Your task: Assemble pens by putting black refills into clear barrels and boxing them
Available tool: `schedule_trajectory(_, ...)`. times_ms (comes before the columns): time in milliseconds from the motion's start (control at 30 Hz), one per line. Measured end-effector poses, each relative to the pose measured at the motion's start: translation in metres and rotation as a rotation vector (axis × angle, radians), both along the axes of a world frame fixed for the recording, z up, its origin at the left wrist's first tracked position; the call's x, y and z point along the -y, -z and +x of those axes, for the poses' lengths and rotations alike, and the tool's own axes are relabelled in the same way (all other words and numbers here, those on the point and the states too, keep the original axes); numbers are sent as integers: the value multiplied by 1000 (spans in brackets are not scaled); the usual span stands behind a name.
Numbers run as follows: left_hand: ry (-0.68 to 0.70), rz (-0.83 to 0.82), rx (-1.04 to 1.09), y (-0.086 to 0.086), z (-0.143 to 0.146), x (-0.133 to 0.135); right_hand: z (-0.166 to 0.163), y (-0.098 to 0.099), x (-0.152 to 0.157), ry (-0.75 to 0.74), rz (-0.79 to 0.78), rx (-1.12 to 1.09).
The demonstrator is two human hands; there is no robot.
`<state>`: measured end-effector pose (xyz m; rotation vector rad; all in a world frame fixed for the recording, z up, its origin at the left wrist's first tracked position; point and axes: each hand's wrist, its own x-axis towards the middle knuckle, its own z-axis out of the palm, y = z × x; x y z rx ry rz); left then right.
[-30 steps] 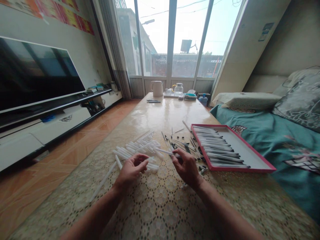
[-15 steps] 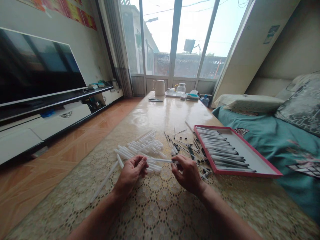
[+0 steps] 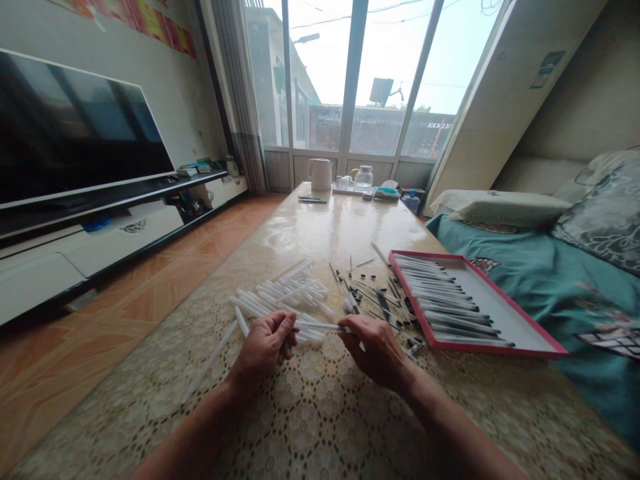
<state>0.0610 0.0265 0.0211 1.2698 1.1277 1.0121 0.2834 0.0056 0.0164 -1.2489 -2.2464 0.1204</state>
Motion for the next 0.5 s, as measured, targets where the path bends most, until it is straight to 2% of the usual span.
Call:
schedule_trajectory(200,101,-29,62,6,10,6,-12,-7,6,-15,102,275)
schedule_trajectory(333,90,-8,115,6,15,10,-19,-9,9,19,158,277)
schedule_trajectory(500,68,30,130,7,17,13,-20,-7,10,25,37,179)
